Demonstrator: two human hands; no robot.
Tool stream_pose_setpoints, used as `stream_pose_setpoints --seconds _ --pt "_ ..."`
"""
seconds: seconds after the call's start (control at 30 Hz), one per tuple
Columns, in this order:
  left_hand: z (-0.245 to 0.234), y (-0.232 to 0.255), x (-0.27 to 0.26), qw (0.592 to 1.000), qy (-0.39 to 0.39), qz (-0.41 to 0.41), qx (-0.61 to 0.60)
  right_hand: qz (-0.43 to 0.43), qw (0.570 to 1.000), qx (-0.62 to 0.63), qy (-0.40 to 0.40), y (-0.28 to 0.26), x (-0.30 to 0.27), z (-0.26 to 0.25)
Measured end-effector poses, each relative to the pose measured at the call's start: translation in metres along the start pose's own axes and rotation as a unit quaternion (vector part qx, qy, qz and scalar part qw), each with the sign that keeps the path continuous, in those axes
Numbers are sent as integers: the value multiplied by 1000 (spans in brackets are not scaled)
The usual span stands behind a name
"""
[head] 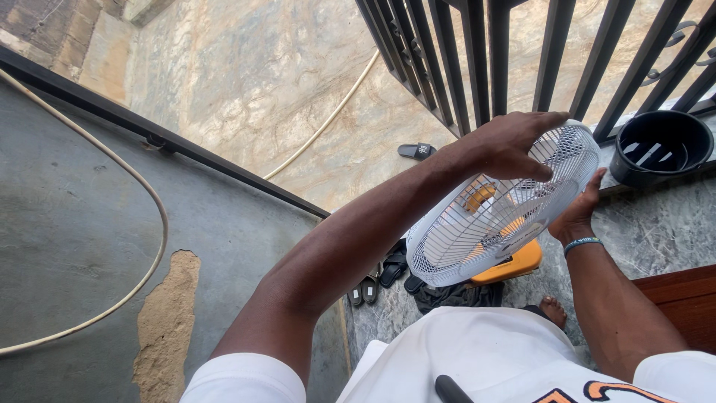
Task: The person assembles a small table fan by attaching the front and rear wire cages to the fan base. They align the cages, secure them by hand, and adjust the fan's position on a wooden stool.
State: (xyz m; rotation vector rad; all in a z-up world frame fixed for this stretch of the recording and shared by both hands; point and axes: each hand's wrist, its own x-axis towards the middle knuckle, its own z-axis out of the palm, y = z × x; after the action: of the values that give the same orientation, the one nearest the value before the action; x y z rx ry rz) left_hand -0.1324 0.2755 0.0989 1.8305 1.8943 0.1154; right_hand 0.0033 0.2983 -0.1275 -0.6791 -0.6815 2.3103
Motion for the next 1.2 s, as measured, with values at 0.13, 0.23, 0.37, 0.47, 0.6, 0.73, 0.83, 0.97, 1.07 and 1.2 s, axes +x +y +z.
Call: stream_pose_setpoints --seconds 0.13,0.23,0.37,0.47,0.6,0.73,0.83,0.97,1.07,1.2 --pt "3 -3 -1 999 -25 -1 -35 -22 999 -14 -27 14 8 -1" --pt "17 3 5 997 49 39 45 -32 998 -32 -41 32 28 -2" --pt "15 -3 7 999 34 12 22 -34 999 22 -24 42 37 -16" --pt "8 -5 2 998 57 29 13 80 988 64 119 33 21 -15" --pt "-7 12 -9 997 58 -40 34 278 957 18 80 34 -33 22" --pt "-14 31 -56 987 131 -43 83 234 969 74 2 55 -55 40" --pt "-4 45 -121 968 169 -26 184 212 970 121 6 67 -48 24" --pt "2 66 -156 974 114 -48 188 121 982 126 -70 67 -57 25" --pt "7 80 -155 977 74 -36 196 94 947 257 -166 64 -68 27" --pt "17 91 -140 974 57 7 220 127 943 253 -173 43 -88 37"
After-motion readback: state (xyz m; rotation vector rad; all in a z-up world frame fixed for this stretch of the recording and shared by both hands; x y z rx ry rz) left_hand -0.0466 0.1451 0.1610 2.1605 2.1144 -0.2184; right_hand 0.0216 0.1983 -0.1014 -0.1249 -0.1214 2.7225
